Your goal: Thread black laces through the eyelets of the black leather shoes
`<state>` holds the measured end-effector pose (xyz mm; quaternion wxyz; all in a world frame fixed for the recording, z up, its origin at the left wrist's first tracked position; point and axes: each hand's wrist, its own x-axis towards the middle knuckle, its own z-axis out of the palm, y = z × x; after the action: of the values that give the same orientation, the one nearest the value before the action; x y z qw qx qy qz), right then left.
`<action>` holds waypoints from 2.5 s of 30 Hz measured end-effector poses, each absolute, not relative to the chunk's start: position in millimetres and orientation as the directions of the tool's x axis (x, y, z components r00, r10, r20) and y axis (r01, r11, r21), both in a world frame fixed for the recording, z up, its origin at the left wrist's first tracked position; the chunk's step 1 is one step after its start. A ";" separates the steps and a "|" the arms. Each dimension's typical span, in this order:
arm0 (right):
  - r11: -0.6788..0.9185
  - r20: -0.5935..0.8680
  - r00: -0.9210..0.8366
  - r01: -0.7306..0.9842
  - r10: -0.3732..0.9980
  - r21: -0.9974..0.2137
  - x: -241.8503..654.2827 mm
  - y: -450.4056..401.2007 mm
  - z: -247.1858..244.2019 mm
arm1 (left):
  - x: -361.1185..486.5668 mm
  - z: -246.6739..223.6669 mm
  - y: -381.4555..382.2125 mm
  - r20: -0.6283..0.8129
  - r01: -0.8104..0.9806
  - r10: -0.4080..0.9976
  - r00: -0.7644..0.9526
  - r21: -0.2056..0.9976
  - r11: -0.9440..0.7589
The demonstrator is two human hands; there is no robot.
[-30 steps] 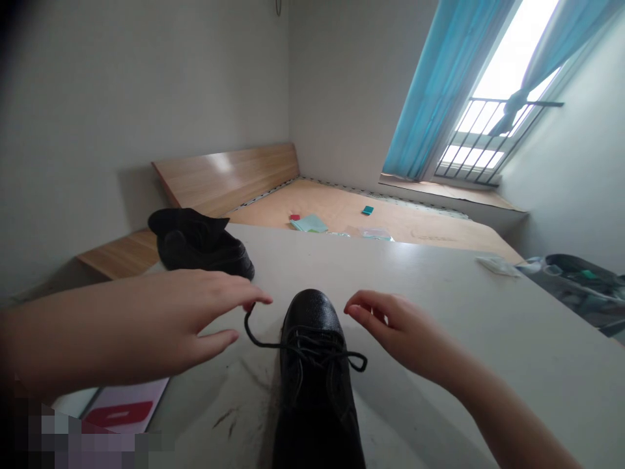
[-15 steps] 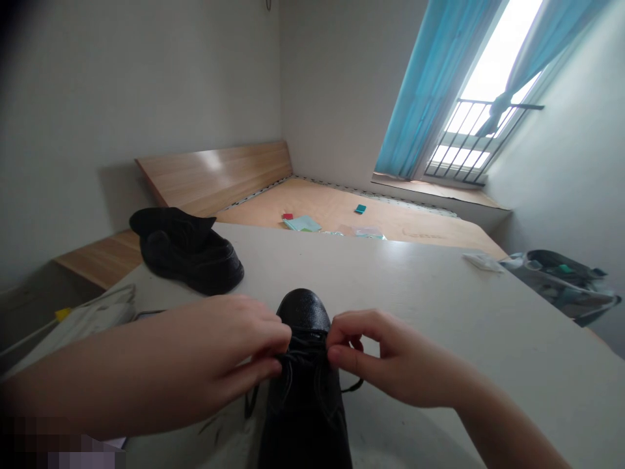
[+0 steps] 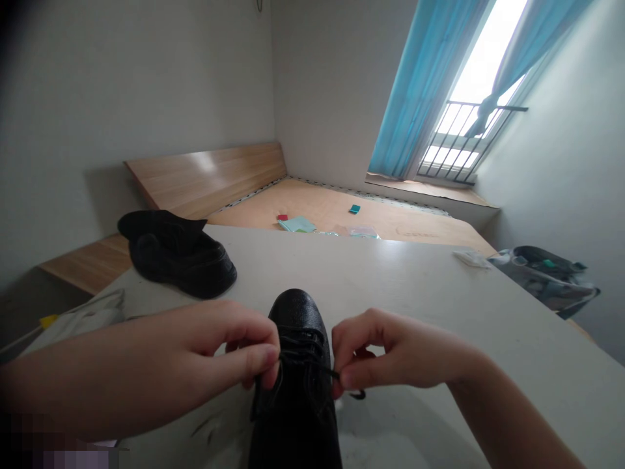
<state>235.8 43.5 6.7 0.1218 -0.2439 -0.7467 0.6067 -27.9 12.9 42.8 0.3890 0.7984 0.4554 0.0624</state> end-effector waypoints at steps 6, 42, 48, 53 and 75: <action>-0.123 -0.078 -0.721 -0.011 0.689 -0.992 222.3 38.6 -1.9 | -16.5 38.7 25.6 -0.241 0.531 0.754 0.611 0.831 -0.164; 0.034 -0.133 -0.359 0.423 0.924 -0.906 193.4 21.0 -4.8 | -6.6 24.7 22.5 -0.078 0.549 0.859 0.507 0.797 -0.252; 0.294 0.052 -0.426 0.524 0.903 -0.799 191.9 14.1 3.8 | -4.4 20.6 26.9 -0.062 0.514 0.865 0.498 0.825 -0.237; 0.324 0.059 -0.432 0.573 0.900 -0.753 194.7 10.7 9.3 | -1.9 13.5 27.9 -0.101 0.515 0.890 0.444 0.842 -0.162; 0.669 0.493 -0.541 0.734 0.681 -0.119 181.8 -3.7 -11.6 | 6.0 4.2 28.9 -0.085 0.447 0.849 0.521 0.875 -0.186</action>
<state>181.8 -3.7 -11.6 0.2577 -0.4037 -0.8764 -0.0506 6.0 28.9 4.2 0.4632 0.7387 0.4387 0.2173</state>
